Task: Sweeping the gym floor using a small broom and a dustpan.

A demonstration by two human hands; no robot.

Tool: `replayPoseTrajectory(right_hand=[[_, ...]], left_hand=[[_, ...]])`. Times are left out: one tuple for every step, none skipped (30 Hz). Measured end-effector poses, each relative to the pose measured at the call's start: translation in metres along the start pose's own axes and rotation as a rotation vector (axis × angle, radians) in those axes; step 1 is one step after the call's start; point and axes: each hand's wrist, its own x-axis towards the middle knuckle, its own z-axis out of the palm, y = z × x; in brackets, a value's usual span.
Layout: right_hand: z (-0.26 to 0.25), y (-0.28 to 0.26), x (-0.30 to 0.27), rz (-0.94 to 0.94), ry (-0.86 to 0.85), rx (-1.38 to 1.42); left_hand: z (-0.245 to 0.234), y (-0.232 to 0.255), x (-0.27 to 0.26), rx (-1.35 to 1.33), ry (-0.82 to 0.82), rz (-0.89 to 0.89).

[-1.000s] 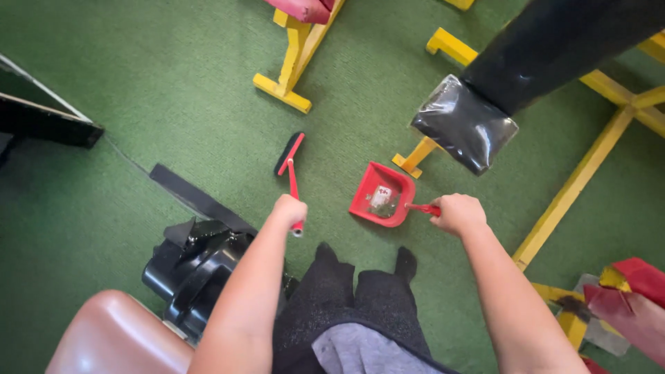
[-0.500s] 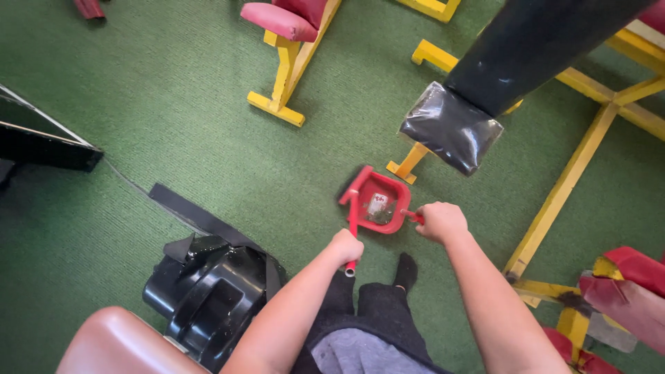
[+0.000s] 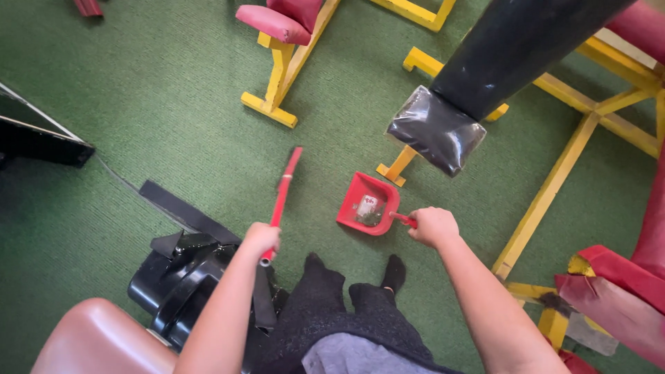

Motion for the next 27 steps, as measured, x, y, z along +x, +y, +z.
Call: replayPoseTrajectory(right_hand=[[0.001,-0.001,0.0,-0.002,0.007,0.014],[0.002,-0.001,0.0,-0.003,0.014,0.027],[0.001,-0.004,-0.001,0.004,0.01,0.031],[0.0,-0.006,-0.001,-0.007,-0.008,0.004],[-0.001,-0.008,-0.002,-0.015,-0.027,-0.023],[0.001,-0.009,-0.002,-0.004,-0.033,-0.018],[0.003,-0.01,-0.003,-0.011,-0.026,-0.016],[0.004,-0.011,-0.004,-0.018,-0.019,-0.015],[0.005,-0.012,-0.003,-0.013,-0.02,-0.014],[0.006,-0.013,-0.001,-0.021,-0.004,-0.011],[0.005,-0.013,0.001,-0.029,0.016,-0.008],[0.001,-0.014,0.001,-0.025,0.02,-0.008],[0.0,-0.014,0.0,-0.01,-0.019,0.004],[-0.002,-0.014,-0.002,0.005,-0.058,0.016],[-0.002,-0.012,-0.002,0.007,-0.06,0.014],[-0.003,-0.01,-0.001,-0.003,-0.053,0.027],[-0.003,-0.008,0.0,-0.017,-0.044,0.041],[-0.002,-0.005,0.001,-0.02,-0.045,0.04],[-0.002,-0.003,0.002,-0.03,-0.031,0.04],[-0.001,-0.001,0.002,-0.04,-0.016,0.04],[-0.003,0.002,0.003,-0.046,-0.016,0.037],[-0.005,0.004,0.003,-0.049,-0.035,0.035],[-0.007,0.008,0.003,-0.053,-0.055,0.031],[-0.004,0.012,0.003,-0.059,-0.055,0.028],[-0.002,0.016,0.003,-0.071,-0.041,0.025],[0.0,0.02,0.003,-0.083,-0.027,0.022],[0.001,0.025,0.004,-0.092,-0.02,0.015]], left_hand=[[-0.008,0.007,0.001,0.109,0.083,-0.006],[-0.015,0.014,0.002,0.217,0.166,-0.009],[-0.018,0.016,0.007,0.224,0.16,-0.011],[-0.02,0.018,0.013,0.297,0.209,0.006],[-0.022,0.021,0.02,0.372,0.255,0.026],[-0.019,0.021,0.026,0.381,0.246,0.025],[-0.015,0.019,0.031,0.366,0.254,-0.014],[-0.011,0.018,0.036,0.351,0.263,-0.053],[-0.002,0.005,0.048,0.353,0.259,-0.052],[0.007,-0.007,0.059,0.399,0.251,-0.029],[0.017,-0.018,0.071,0.443,0.245,-0.002],[0.032,-0.018,0.067,0.444,0.244,0.003],[0.049,-0.023,0.062,0.462,0.236,0.026],[0.067,-0.028,0.057,0.479,0.229,0.05],[0.088,-0.027,0.05,0.478,0.226,0.048],[0.109,-0.027,0.043,0.506,0.219,0.054],[0.129,-0.027,0.035,0.533,0.216,0.058],[0.15,-0.025,0.024,0.531,0.218,0.056],[0.17,-0.023,0.013,0.55,0.153,0.066],[0.19,-0.021,0.001,0.568,0.089,0.076],[0.204,-0.011,-0.018,0.563,0.092,0.075],[0.219,0.0,-0.037,0.511,0.049,0.05],[0.235,0.01,-0.057,0.459,0.005,0.024],[0.245,0.016,-0.069,0.453,0.008,0.022],[0.254,0.022,-0.08,0.465,-0.036,0.006],[0.263,0.029,-0.092,0.476,-0.081,-0.009],[0.27,0.027,-0.092,0.467,-0.073,-0.005]])
